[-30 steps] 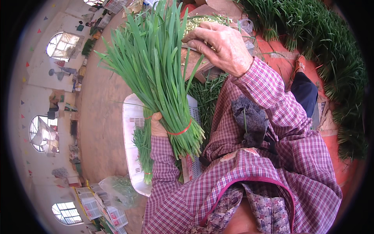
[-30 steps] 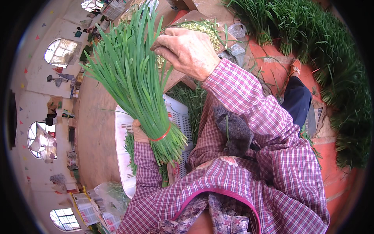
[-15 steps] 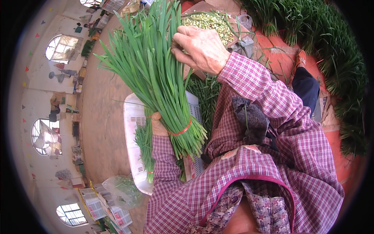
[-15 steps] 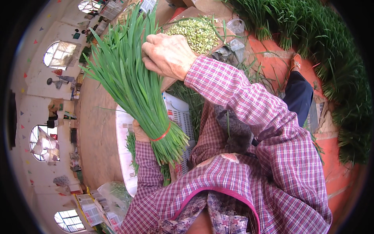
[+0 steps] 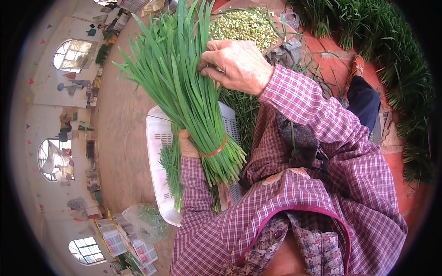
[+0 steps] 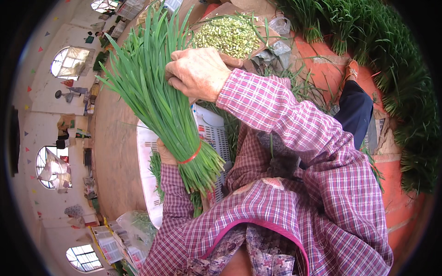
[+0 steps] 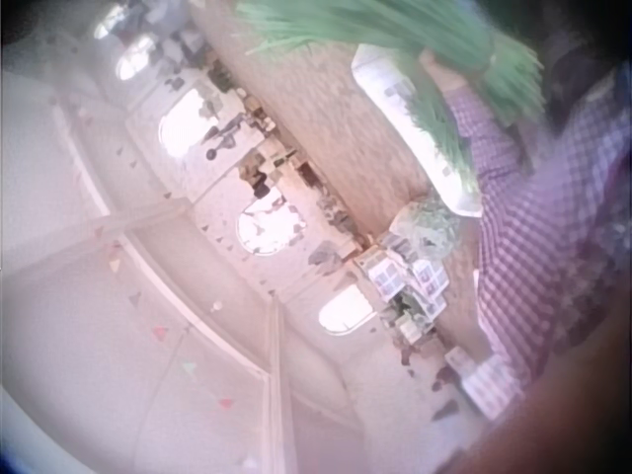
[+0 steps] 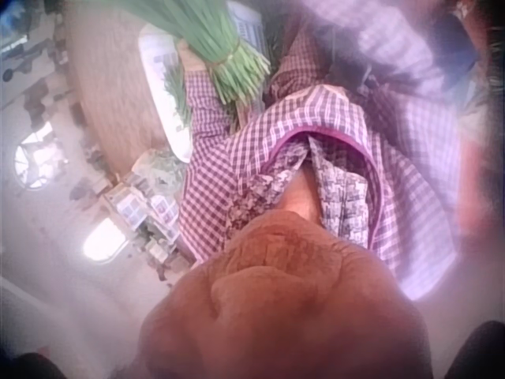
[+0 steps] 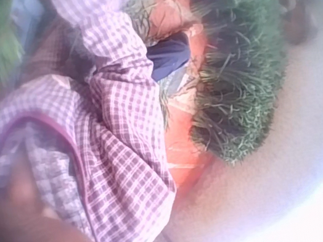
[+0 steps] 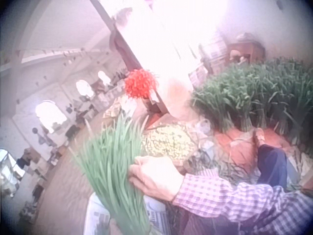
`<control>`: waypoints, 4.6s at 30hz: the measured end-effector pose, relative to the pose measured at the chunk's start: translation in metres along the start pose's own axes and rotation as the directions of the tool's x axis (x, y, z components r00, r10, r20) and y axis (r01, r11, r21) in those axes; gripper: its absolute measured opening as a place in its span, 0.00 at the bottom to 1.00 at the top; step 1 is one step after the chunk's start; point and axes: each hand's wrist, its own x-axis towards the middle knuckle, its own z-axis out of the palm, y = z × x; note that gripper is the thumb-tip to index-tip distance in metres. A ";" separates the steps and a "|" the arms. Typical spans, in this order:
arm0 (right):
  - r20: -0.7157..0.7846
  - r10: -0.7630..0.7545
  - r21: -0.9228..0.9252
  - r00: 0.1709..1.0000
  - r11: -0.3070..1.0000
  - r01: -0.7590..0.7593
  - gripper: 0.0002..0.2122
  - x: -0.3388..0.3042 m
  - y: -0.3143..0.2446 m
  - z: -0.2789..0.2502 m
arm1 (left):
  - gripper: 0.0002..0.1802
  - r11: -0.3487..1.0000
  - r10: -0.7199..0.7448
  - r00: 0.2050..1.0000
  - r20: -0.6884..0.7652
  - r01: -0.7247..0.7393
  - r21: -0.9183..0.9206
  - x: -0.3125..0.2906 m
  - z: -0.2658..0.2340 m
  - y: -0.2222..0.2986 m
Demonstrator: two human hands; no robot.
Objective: The person bundles scallions by hand, ties them with red ties, and trims the ends using a knife on a cutting board.
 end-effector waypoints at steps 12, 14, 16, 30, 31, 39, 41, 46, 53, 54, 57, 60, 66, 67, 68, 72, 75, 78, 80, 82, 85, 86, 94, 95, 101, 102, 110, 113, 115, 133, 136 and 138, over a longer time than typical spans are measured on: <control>0.236 0.346 0.730 0.908 0.553 -0.400 0.10 -0.013 0.005 0.038 | 0.41 0.982 -0.096 0.995 -0.012 0.093 -0.164 0.001 0.011 0.003; 0.264 0.399 0.802 0.878 0.415 -0.430 0.10 -0.020 0.007 0.045 | 0.40 0.982 -0.090 0.996 -0.001 0.089 -0.169 0.000 0.020 0.006; 0.348 0.473 0.835 0.809 0.237 -0.497 0.11 -0.024 -0.013 0.035 | 0.40 0.959 -0.127 0.988 0.085 0.144 -0.243 -0.002 0.024 0.010; 0.006 0.272 0.703 0.962 0.683 -0.198 0.11 0.007 -0.002 -0.043 | 0.37 0.956 -0.163 0.983 0.079 0.178 -0.233 -0.008 0.024 0.024; -0.039 0.207 0.616 0.978 0.775 -0.140 0.11 0.015 -0.010 -0.043 | 0.37 0.951 -0.172 0.979 0.108 0.194 -0.240 -0.011 0.020 0.026; -0.088 -0.082 0.191 0.993 0.977 0.098 0.06 0.031 -0.007 -0.008 | 0.38 0.983 -0.129 0.989 0.074 0.137 -0.122 -0.008 -0.005 0.016; -0.132 -0.074 0.154 0.988 0.984 0.095 0.06 0.027 0.000 -0.001 | 0.37 0.986 -0.124 0.984 0.126 0.136 -0.093 -0.010 0.003 0.018; -0.035 -0.013 0.007 0.999 1.000 0.013 0.07 0.028 -0.002 -0.001 | 0.38 0.979 -0.123 0.982 0.143 0.143 -0.144 -0.013 0.021 0.024; 0.071 -0.110 -0.054 0.991 0.992 0.114 0.08 0.028 0.002 0.001 | 0.42 0.987 -0.095 0.976 0.195 0.117 -0.106 -0.011 0.001 0.019; 0.055 -0.097 -0.042 0.994 0.994 0.099 0.08 0.028 -0.002 0.003 | 0.44 0.991 -0.097 0.964 0.247 0.117 -0.068 -0.007 -0.026 0.015; -0.026 -0.038 0.067 0.999 0.997 0.039 0.09 0.023 0.000 0.009 | 0.42 0.980 -0.096 0.971 0.217 0.131 -0.152 -0.005 -0.011 0.014; -0.164 -0.034 0.300 0.986 0.950 0.082 0.09 0.024 0.008 0.025 | 0.39 0.956 -0.120 0.918 0.378 0.210 -0.205 -0.001 -0.002 0.018; -0.129 0.115 0.334 0.985 0.940 -0.066 0.09 0.023 0.004 0.010 | 0.36 0.942 -0.117 0.920 0.375 0.222 -0.250 -0.006 -0.010 0.017; -0.144 0.044 0.229 0.989 0.973 -0.010 0.08 0.022 0.001 0.007 | 0.37 0.943 -0.131 0.943 0.306 0.214 -0.257 -0.007 -0.008 0.016; -0.148 -0.031 0.124 0.988 0.991 0.050 0.08 0.021 -0.002 0.004 | 0.39 0.944 -0.142 0.962 0.232 0.203 -0.262 -0.009 -0.005 0.017; -0.047 -0.029 -0.052 0.998 0.998 0.027 0.09 0.020 -0.001 0.007 | 0.39 0.961 -0.199 0.965 0.171 0.226 -0.157 -0.012 0.031 0.027; 0.049 -0.041 -0.060 0.998 0.997 0.044 0.10 0.022 -0.002 0.004 | 0.36 0.984 -0.154 0.979 0.132 0.164 -0.069 -0.013 0.030 0.028; 0.050 -0.045 -0.090 0.998 0.995 0.050 0.10 0.024 -0.005 0.004 | 0.32 0.996 -0.078 0.994 0.082 0.075 0.041 -0.006 0.018 0.030; -0.042 -0.076 -0.013 0.996 0.997 0.075 0.08 0.024 -0.003 0.012 | 0.38 1.000 0.000 0.996 0.086 -0.002 0.019 -0.009 0.021 0.028; -0.203 -0.049 0.068 0.978 0.996 0.064 0.07 0.021 0.006 0.019 | 0.40 0.998 0.015 1.000 0.015 -0.016 0.066 -0.012 0.046 0.032; -0.184 0.272 0.374 0.944 0.908 -0.189 0.08 0.028 0.029 0.009 | 0.42 0.986 0.032 0.997 -0.067 -0.021 0.168 -0.017 0.055 0.036; -0.226 0.336 0.468 0.914 0.861 -0.200 0.09 0.028 0.039 0.004 | 0.42 0.978 0.040 0.997 -0.061 -0.027 0.205 -0.015 0.056 0.036; -0.323 0.154 0.000 0.934 0.987 -0.163 0.10 0.025 0.038 -0.049 | 0.37 0.937 0.178 0.977 -0.118 -0.132 0.322 -0.015 0.070 0.032; -0.320 0.127 0.036 0.939 0.992 -0.122 0.09 0.028 0.028 -0.050 | 0.36 0.933 0.185 0.976 -0.114 -0.138 0.332 -0.015 0.074 0.033; -0.068 0.144 0.347 0.987 0.931 -0.112 0.13 0.040 -0.025 -0.039 | 0.34 0.899 0.222 0.970 -0.099 -0.164 0.405 -0.007 0.087 0.025; -0.030 0.138 0.452 0.990 0.885 -0.110 0.14 0.040 -0.024 -0.028 | 0.34 0.898 0.223 0.970 -0.099 -0.165 0.408 -0.005 0.091 0.025; 0.041 0.170 0.481 0.985 0.860 -0.169 0.11 0.043 -0.034 0.012 | 0.36 0.903 0.219 0.970 -0.103 -0.161 0.398 0.002 0.114 0.013; -0.030 0.323 0.683 0.946 0.698 -0.216 0.10 0.049 -0.025 0.023 | 0.35 0.914 0.192 0.977 -0.096 -0.143 0.381 0.003 0.115 0.013; -0.125 0.439 0.840 0.890 0.524 -0.141 0.08 0.058 -0.005 -0.007 | 0.34 0.935 0.152 0.984 -0.092 -0.114 0.335 0.005 0.107 0.011; -0.167 0.025 -0.104 0.986 0.994 -0.042 0.12 -0.029 0.013 -0.007 | 0.34 0.993 0.104 0.981 -0.164 -0.093 0.073 -0.002 0.104 0.036; -0.074 0.152 0.171 0.986 0.975 -0.138 0.12 -0.034 -0.007 0.005 | 0.34 0.985 0.160 0.976 -0.145 -0.148 0.090 0.004 0.118 0.036; 0.024 0.195 0.271 0.981 0.943 -0.194 0.16 -0.035 -0.015 0.025 | 0.35 0.983 0.162 0.976 -0.148 -0.146 0.109 0.006 0.118 0.036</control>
